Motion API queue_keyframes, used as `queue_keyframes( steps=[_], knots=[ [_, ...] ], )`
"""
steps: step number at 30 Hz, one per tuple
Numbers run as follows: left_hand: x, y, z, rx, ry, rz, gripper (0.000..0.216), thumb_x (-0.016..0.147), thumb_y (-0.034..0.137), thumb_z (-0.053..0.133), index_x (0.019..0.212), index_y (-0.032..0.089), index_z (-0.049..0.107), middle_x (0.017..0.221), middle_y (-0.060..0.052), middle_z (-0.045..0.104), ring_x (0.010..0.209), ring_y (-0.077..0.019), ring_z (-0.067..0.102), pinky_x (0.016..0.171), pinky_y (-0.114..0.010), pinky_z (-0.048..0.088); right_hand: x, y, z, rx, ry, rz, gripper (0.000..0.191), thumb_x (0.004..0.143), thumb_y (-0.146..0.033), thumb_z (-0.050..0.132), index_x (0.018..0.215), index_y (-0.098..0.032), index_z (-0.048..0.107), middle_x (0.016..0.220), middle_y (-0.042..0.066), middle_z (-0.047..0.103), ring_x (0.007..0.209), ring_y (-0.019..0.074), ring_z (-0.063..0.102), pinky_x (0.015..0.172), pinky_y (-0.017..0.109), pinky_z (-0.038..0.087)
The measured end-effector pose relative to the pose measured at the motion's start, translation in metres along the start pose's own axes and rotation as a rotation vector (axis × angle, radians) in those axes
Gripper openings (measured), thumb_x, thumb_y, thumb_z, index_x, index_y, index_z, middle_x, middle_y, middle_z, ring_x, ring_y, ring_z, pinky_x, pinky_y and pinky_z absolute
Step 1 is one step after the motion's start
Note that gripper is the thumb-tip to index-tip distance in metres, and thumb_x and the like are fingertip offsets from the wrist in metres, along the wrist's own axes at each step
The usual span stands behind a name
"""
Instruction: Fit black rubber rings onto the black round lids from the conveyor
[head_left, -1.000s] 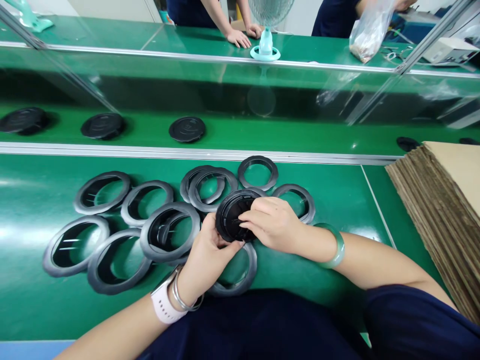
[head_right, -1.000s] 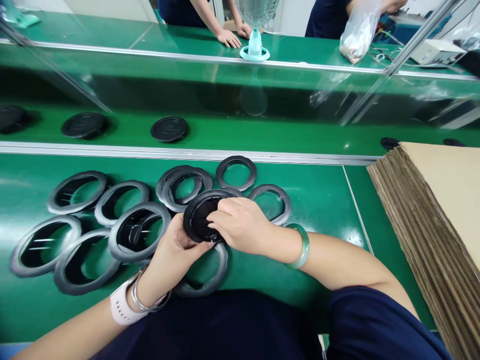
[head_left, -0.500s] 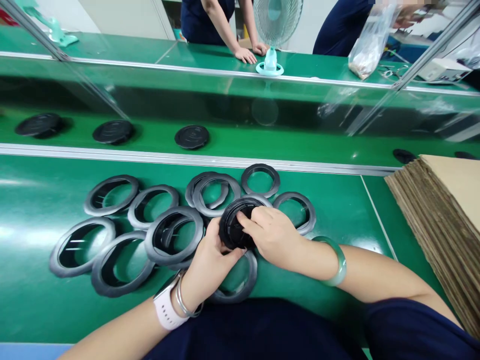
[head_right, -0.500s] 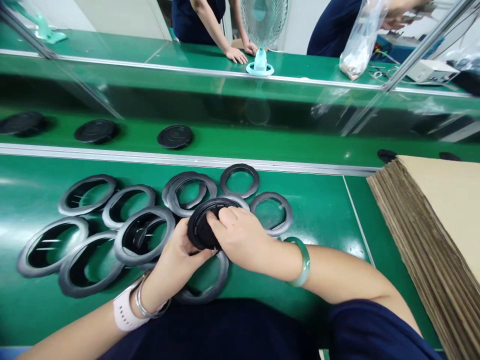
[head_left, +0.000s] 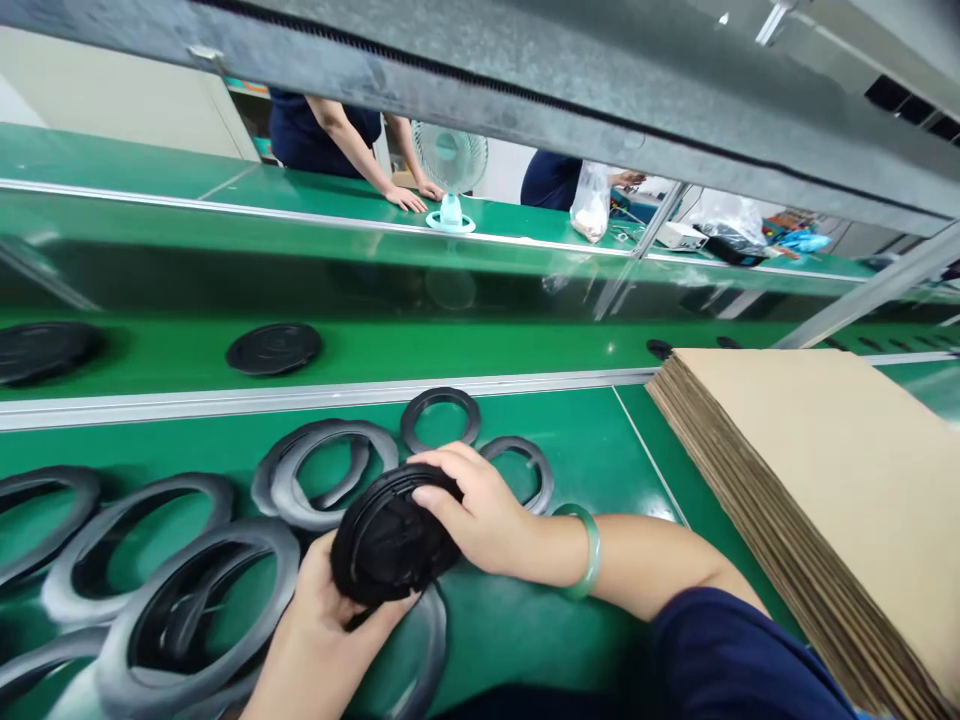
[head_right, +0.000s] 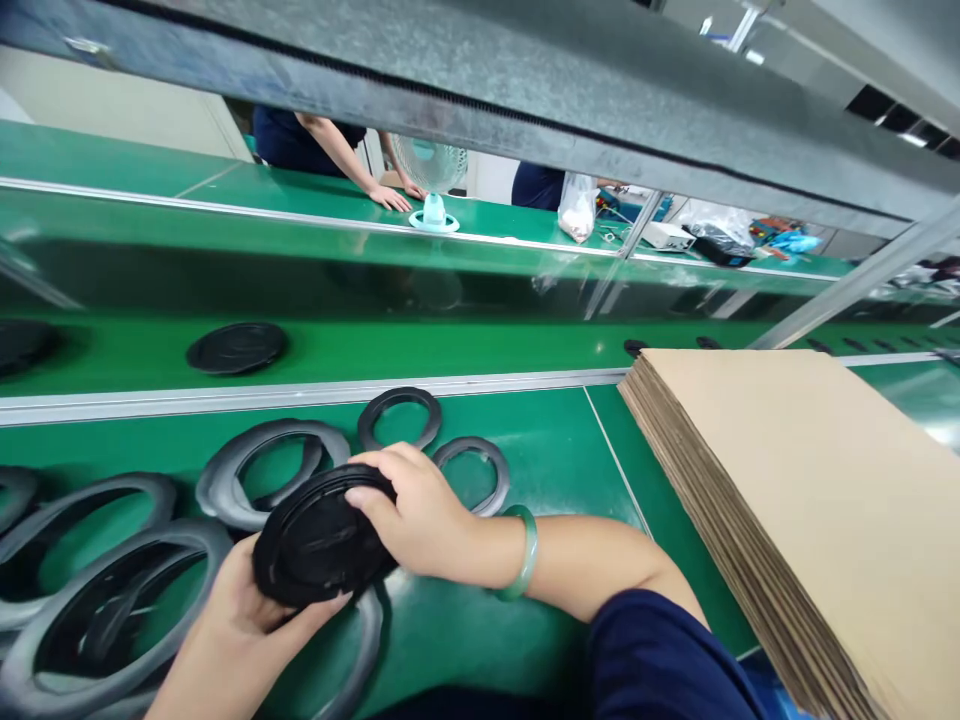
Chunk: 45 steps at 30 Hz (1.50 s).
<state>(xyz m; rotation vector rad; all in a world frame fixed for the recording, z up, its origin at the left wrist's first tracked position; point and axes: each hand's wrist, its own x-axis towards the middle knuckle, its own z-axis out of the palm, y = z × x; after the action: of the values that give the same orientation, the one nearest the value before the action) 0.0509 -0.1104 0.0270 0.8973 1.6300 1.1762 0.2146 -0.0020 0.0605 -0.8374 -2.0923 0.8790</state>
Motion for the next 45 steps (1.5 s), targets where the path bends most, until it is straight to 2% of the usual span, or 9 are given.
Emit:
queue_keyframes(
  steps=[3,6,9,13,16,22,26,35,45],
  knots=[
    [-0.004,-0.001,0.001,0.000,-0.017,-0.008,0.084,0.057,0.038,0.087,0.126,0.027,0.042,0.122,-0.009,0.061,0.107,-0.0321,0.066,0.086,-0.038,0.061,0.004,0.003,0.005,0.155,-0.036,0.157,0.013,0.090,-0.018,0.069,0.100,-0.020,0.061,0.099,0.002,0.061,0.097,0.0166,0.058,0.090,0.029,0.048],
    [-0.006,-0.001,-0.002,0.029,-0.051,0.003,0.081,0.061,0.045,0.083,0.128,0.025,0.042,0.121,-0.010,0.062,0.106,-0.0330,0.066,0.085,-0.040,0.061,0.006,0.002,0.006,0.239,-0.025,0.233,0.019,0.081,-0.015,0.077,0.087,-0.019,0.059,0.091,-0.001,0.058,0.090,0.0162,0.057,0.085,0.028,0.046],
    [-0.003,-0.003,-0.007,0.180,-0.063,0.063,0.071,0.070,0.056,0.073,0.126,0.024,0.044,0.117,-0.010,0.064,0.105,-0.0333,0.066,0.083,-0.042,0.062,0.005,-0.001,0.007,0.288,-0.025,0.237,0.025,0.075,-0.010,0.078,0.083,-0.019,0.056,0.088,-0.002,0.056,0.087,0.0163,0.055,0.082,0.028,0.045],
    [-0.001,-0.003,-0.010,0.347,-0.037,0.157,0.060,0.078,0.062,0.062,0.124,0.026,0.047,0.119,-0.009,0.062,0.112,-0.0322,0.062,0.094,-0.046,0.057,0.003,-0.003,0.010,0.293,0.003,0.264,0.029,0.071,-0.003,0.077,0.079,-0.019,0.055,0.085,-0.003,0.055,0.085,0.0157,0.054,0.078,0.027,0.043],
    [0.000,-0.001,-0.009,0.375,-0.037,0.163,0.056,0.081,0.064,0.057,0.123,0.028,0.048,0.119,-0.007,0.062,0.112,-0.0307,0.061,0.094,-0.044,0.056,0.001,-0.002,0.010,0.300,0.002,0.302,0.026,0.074,-0.008,0.078,0.080,-0.019,0.056,0.086,-0.004,0.057,0.085,0.0155,0.055,0.078,0.027,0.043],
    [-0.001,0.002,-0.011,0.327,-0.004,0.113,0.056,0.082,0.067,0.055,0.123,0.029,0.047,0.120,-0.005,0.062,0.113,-0.0296,0.060,0.094,-0.043,0.055,0.006,-0.002,-0.008,0.355,-0.344,0.294,0.038,0.075,-0.033,0.084,0.102,-0.022,0.059,0.096,-0.002,0.063,0.088,0.0182,0.061,0.074,0.027,0.048],
    [-0.001,0.002,-0.013,0.315,-0.011,0.108,0.057,0.081,0.068,0.055,0.122,0.029,0.047,0.119,-0.005,0.062,0.113,-0.0299,0.060,0.093,-0.042,0.055,0.009,-0.003,-0.018,0.312,-0.472,0.254,0.050,0.071,-0.037,0.087,0.109,-0.023,0.057,0.103,-0.001,0.063,0.095,0.0206,0.062,0.076,0.028,0.049],
    [0.000,-0.001,-0.011,0.346,-0.010,0.131,0.054,0.083,0.067,0.053,0.122,0.030,0.047,0.119,-0.004,0.061,0.112,-0.0288,0.060,0.096,-0.044,0.053,-0.002,-0.009,-0.006,0.095,-0.386,0.347,0.040,0.075,-0.031,0.081,0.102,-0.025,0.051,0.096,-0.002,0.062,0.086,0.0206,0.062,0.067,0.028,0.046],
    [0.001,-0.002,-0.014,0.394,-0.005,0.193,0.050,0.084,0.064,0.054,0.119,0.028,0.050,0.113,-0.004,0.065,0.107,-0.0279,0.063,0.087,-0.037,0.057,-0.004,-0.008,-0.002,0.125,-0.336,0.343,0.037,0.073,-0.028,0.083,0.095,-0.024,0.053,0.089,-0.004,0.063,0.080,0.0175,0.062,0.063,0.025,0.044]
  ],
)
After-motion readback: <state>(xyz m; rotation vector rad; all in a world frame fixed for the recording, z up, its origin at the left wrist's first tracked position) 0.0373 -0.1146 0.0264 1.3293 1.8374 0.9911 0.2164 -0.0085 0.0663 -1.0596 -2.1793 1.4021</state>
